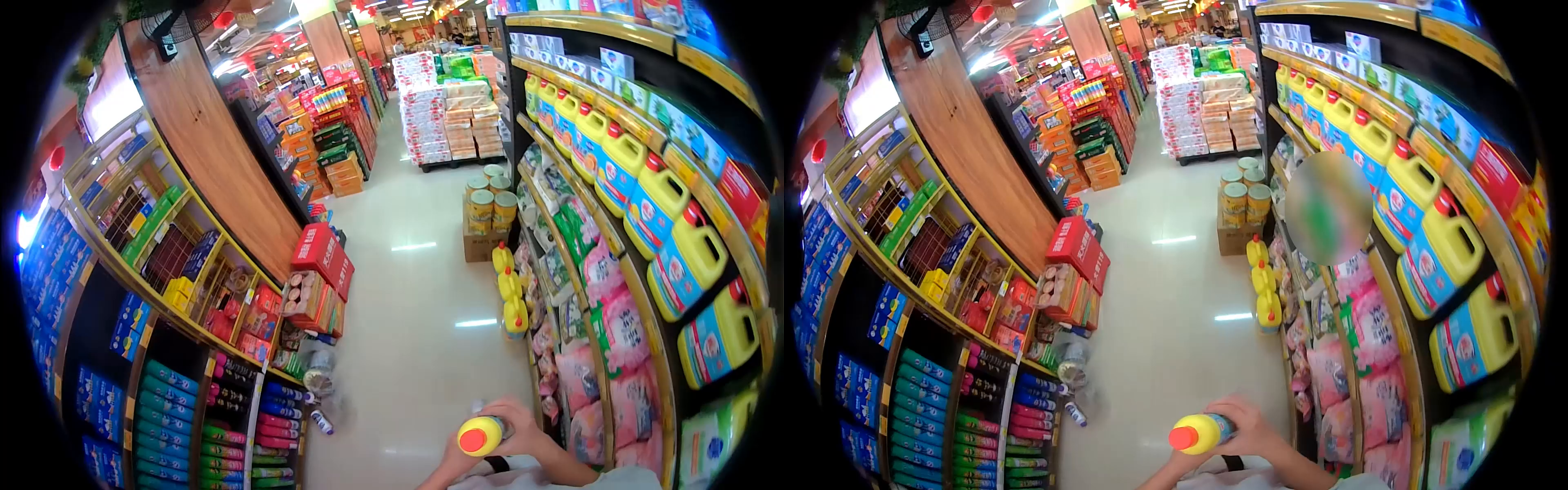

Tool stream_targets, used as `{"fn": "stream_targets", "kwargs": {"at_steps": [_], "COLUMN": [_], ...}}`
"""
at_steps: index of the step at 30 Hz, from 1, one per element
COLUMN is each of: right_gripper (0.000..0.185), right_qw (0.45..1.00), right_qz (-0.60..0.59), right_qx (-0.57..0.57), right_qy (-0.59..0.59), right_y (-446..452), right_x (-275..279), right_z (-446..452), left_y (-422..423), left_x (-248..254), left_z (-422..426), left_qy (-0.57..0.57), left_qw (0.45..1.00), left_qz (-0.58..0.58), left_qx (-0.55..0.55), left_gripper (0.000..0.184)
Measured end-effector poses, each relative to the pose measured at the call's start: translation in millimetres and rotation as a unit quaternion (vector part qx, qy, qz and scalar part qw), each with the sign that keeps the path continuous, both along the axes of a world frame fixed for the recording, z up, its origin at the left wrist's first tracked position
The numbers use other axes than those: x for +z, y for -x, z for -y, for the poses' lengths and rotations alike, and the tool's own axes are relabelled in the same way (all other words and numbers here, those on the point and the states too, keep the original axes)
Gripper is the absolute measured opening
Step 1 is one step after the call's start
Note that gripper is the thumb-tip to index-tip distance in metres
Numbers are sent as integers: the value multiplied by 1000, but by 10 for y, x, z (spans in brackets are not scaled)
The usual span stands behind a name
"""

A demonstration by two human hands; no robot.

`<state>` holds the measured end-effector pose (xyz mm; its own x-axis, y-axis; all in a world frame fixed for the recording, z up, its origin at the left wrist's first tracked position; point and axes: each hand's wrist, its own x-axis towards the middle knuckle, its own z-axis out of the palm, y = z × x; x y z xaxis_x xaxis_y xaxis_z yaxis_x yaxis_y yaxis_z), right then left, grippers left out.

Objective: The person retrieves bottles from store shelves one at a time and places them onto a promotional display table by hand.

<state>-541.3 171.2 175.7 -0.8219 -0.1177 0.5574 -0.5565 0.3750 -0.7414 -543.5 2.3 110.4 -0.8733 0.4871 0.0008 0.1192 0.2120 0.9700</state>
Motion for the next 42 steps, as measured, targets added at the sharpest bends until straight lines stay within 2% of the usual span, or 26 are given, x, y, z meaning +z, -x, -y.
{"fn": "stream_targets", "kwargs": {"at_steps": [3,5,7,9,10,12,14,16,20,22,24,26,28,29,30,32,34,37,39,41,42], "right_gripper": [59,57,58,59,62,65,69,69,68,69,70,68,66,67,67,66,68,65,60,55,55], "right_qw": [1000,997,995,991,988,985,974,974,961,956,956,963,966,966,964,968,964,963,970,964,955], "right_qz": [-3,6,33,62,64,67,107,144,234,263,238,241,249,245,241,231,209,176,167,226,240], "right_qx": [6,-20,-32,-45,-28,-8,65,82,102,102,123,92,61,72,82,78,114,122,105,63,90], "right_qy": [13,69,89,114,138,157,188,158,105,82,116,75,24,46,71,63,116,165,140,128,150], "right_y": [556,918,1253,1546,1760,2123,2441,2747,3428,3764,4123,4504,4932,5155,5340,5710,6043,6432,6634,6887,7043], "right_x": [39,12,-36,-101,-82,-96,-139,-178,-90,-127,-263,-214,-130,-123,-118,-20,-12,-276,-369,-468,-377], "right_z": [-153,-248,-357,-381,-401,-399,-357,-324,-210,-151,-47,76,173,240,328,468,552,619,554,510,478], "left_y": [612,1028,1388,1832,2026,2343,2608,2822,3377,3706,4116,4587,4984,5161,5366,5759,6089,6457,6704,6978,7136], "left_x": [10,82,42,70,174,217,207,176,224,100,-126,-171,-154,-82,-12,189,411,487,408,299,216], "left_z": [-206,-330,-403,-467,-508,-517,-561,-542,-487,-334,-213,-100,-24,30,128,232,331,389,387,363,352], "left_qy": [9,108,102,76,32,36,29,-26,-91,-22,-8,4,-47,-64,-33,-14,-40,-43,-15,0,32], "left_qw": [1000,993,993,993,995,995,996,999,990,998,999,1000,990,990,991,992,993,991,991,1000,999], "left_qz": [-9,-45,-54,-20,-57,-66,-75,-39,-73,-52,-31,-17,-129,-121,-120,-116,-101,-117,-133,-25,-3], "left_qx": [3,-29,-35,-90,-76,-66,-49,9,79,32,12,-13,29,30,39,47,53,46,20,-13,-18], "left_gripper": [42,44,44,42,41,40,39,39,40,56,54,53,49,49,46,43,51,59,64,70,72]}}
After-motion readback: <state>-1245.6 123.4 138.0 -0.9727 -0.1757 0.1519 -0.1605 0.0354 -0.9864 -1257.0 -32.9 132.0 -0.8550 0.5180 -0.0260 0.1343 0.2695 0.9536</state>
